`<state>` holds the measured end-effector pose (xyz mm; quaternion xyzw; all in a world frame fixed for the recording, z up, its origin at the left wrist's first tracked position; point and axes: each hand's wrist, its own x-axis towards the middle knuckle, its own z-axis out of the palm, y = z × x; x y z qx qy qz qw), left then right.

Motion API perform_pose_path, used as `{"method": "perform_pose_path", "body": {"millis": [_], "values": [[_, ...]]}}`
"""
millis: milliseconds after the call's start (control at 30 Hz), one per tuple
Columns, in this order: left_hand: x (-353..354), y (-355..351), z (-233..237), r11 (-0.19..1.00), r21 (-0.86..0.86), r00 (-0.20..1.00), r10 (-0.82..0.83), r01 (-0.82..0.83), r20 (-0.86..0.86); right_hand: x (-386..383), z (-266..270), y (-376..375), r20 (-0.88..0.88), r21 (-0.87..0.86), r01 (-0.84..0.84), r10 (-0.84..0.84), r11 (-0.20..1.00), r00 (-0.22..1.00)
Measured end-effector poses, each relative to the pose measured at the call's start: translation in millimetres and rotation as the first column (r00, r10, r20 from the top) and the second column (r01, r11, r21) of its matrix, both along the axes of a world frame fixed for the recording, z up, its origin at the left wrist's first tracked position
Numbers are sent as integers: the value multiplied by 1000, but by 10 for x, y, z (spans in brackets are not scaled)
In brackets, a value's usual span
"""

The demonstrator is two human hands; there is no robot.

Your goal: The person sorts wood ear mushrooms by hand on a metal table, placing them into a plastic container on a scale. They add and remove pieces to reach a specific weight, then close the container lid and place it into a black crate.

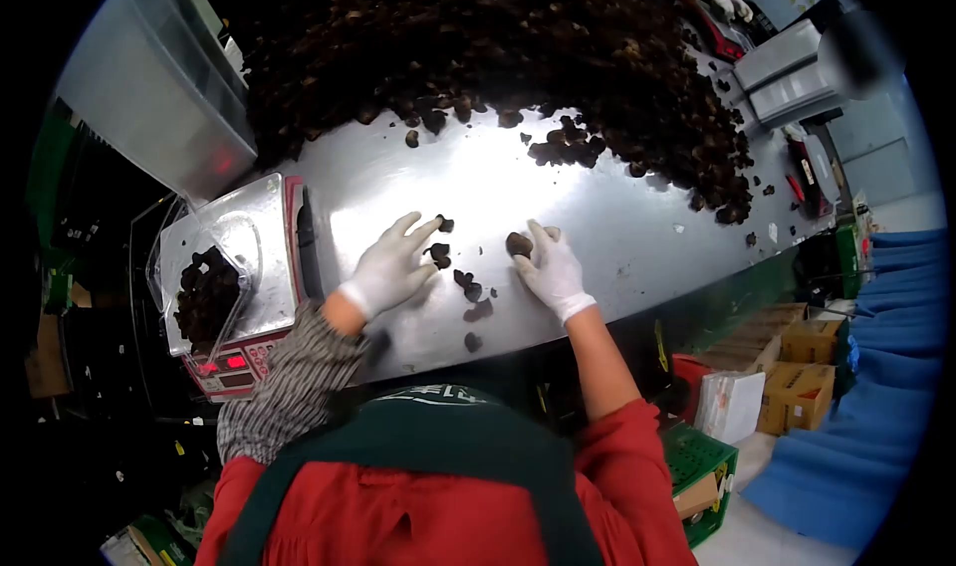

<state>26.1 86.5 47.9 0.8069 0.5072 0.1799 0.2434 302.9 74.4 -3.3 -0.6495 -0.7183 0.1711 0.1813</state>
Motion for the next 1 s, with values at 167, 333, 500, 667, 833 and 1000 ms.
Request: {"method": "perform_pose_path", "body": {"millis": [167,333,500,667,833,1000], "values": [[364,573,-353,949,-293,957,-187,118,-220,-79,-77,246,8,-97,-183,184,978,983],[239,418,-340,962,-270,989,73,-35,131,-20,186,93,-299,-10,-217,204,976,932],[432,-107,-378,972,-184,987,-133,148,90,-370,375,-516,-223,-206,-405,361,891,906],[576,-76,-493,938,-296,964,-228,180,-135,-469,32,-623,-183,-133,-448,422,884,888],[184,-115,-227,960,-253,939,190,-117,288,-415,235,-521,-392,-41,-215,182,976,902],[-311,-388,119,849,-461,632,508,-256,585,-609,231,-827,-206,-180,-548,514,817,833]]}}
